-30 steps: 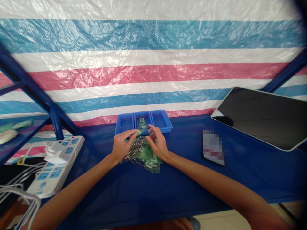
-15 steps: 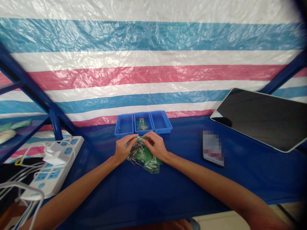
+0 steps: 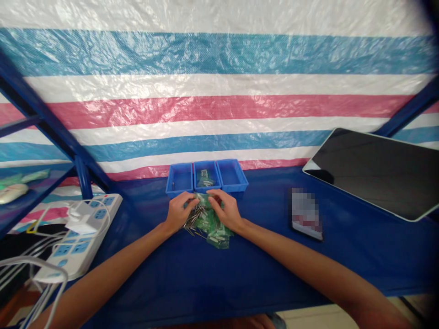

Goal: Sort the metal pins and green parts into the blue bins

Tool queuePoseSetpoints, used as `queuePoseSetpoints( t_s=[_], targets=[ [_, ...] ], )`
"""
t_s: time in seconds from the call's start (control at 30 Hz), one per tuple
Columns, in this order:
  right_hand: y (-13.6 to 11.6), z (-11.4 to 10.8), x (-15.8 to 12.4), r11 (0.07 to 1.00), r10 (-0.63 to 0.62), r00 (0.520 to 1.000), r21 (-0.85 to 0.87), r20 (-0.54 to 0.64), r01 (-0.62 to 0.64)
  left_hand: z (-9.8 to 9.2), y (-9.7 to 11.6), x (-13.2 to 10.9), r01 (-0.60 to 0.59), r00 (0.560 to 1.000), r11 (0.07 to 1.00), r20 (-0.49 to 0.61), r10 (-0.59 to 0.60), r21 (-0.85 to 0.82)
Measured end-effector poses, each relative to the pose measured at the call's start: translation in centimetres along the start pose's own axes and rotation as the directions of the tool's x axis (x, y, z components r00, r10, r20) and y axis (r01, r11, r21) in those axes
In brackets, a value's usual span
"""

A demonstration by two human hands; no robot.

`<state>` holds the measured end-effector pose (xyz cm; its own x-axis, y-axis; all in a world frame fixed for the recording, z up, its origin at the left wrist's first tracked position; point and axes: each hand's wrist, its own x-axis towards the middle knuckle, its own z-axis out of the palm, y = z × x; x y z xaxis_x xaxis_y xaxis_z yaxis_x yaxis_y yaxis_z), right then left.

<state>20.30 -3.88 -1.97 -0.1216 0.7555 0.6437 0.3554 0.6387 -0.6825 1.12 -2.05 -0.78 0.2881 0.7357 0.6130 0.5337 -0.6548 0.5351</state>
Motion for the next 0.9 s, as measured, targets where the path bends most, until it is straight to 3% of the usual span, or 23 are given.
queuePoseSetpoints(
  t_s=[0.27,0.5,0.63,0.8,0.9],
  targets=[
    [0.1,0.0,-0.1,0.997,-0.075,0.997,0.023,0.015,0.075,0.2,-0.8,-0.4,0.018,0.999,1.0,-0.045,-0.018,-0.007],
    [0.0,-0.2,0.1,0.991,-0.137,0.991,0.0,0.015,0.137,0.5,-0.8,-0.5,0.148,0.989,0.943,0.06,-0.136,-0.298],
    [0.0,-0.3,0.0,0.993,-0.111,0.994,-0.029,-0.018,0.11,0.0,-0.4,-0.4,0.089,0.995,0.976,0.059,-0.079,-0.197],
    [-0.2,-0.2,0.1,0.997,-0.068,0.996,-0.042,-0.061,0.066,-0.7,0.4,0.1,-0.083,0.992,0.982,0.076,0.097,-0.172],
    [-0.3,-0.2,0.1,0.998,-0.066,0.996,-0.013,-0.058,0.065,-0.7,0.7,0.3,-0.093,0.992,0.99,0.074,0.101,-0.108]
  ],
)
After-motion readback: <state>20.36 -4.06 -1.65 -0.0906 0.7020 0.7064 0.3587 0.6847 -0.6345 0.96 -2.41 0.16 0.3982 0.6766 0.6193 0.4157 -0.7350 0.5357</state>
